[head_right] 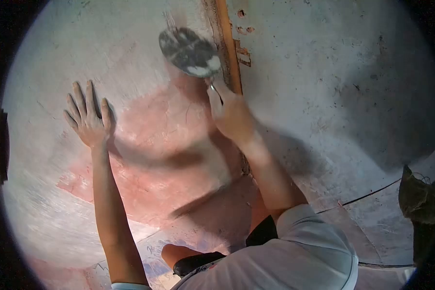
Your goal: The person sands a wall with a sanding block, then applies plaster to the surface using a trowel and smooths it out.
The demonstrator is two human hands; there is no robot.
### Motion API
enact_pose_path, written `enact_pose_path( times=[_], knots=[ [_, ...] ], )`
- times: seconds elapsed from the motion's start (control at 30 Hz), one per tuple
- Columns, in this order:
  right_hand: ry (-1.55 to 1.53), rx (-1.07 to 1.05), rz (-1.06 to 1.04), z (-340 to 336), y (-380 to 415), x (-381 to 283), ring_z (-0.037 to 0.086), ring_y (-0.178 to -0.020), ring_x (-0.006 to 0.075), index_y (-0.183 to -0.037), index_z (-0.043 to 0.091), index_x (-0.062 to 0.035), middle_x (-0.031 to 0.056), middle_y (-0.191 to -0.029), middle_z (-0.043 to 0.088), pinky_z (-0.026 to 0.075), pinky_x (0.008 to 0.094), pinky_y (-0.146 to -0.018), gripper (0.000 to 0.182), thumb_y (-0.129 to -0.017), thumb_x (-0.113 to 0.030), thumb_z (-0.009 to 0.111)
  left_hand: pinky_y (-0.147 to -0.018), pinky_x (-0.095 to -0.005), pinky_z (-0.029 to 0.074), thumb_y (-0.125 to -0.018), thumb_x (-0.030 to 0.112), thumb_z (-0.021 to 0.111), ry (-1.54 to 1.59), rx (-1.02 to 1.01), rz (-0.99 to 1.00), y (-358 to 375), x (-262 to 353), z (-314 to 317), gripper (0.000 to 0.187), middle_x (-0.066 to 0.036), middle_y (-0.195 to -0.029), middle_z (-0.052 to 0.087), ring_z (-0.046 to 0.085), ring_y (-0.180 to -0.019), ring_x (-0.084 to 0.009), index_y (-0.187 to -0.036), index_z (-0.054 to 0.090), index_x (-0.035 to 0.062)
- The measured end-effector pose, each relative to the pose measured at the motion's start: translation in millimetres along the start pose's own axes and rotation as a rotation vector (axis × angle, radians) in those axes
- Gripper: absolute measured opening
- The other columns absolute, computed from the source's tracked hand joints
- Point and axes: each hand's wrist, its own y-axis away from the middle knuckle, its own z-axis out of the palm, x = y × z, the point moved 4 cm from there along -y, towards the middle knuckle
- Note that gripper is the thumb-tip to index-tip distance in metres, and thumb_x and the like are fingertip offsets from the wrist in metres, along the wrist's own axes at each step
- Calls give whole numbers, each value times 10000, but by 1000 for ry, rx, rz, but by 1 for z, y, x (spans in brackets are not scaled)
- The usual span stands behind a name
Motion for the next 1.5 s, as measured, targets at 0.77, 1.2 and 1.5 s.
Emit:
enact_pose_path(
  times=[0.77,1.2,1.5],
  knots=[
    [7,38,-119,-11,-61,-20,624,-985,585,-1118,641,-5,337,-1008,685,511,634,-788,247,-1112,-223,525,-1336,-586,148,-1086,526,469,4,-33,-27,4,1,1,595,44,-1793,342,315,-1646,-301,-1662,488,378],
    [33,28,-107,-7,-60,-21,642,-991,578,-1156,656,-9,341,-995,687,518,626,-776,243,-1110,-218,541,-1337,-589,133,-1078,504,498,10,-16,-15,3,1,0,591,33,-1777,378,347,-1631,-306,-1650,515,357],
    [27,-14,-9,0,-2,2,653,-1057,578,-1302,675,-13,334,-1085,718,554,602,-839,324,-1110,-241,547,-1348,-579,106,-1076,507,498,3,-63,-42,4,1,-1,592,43,-1784,362,322,-1645,-283,-1650,510,366]
  ],
)
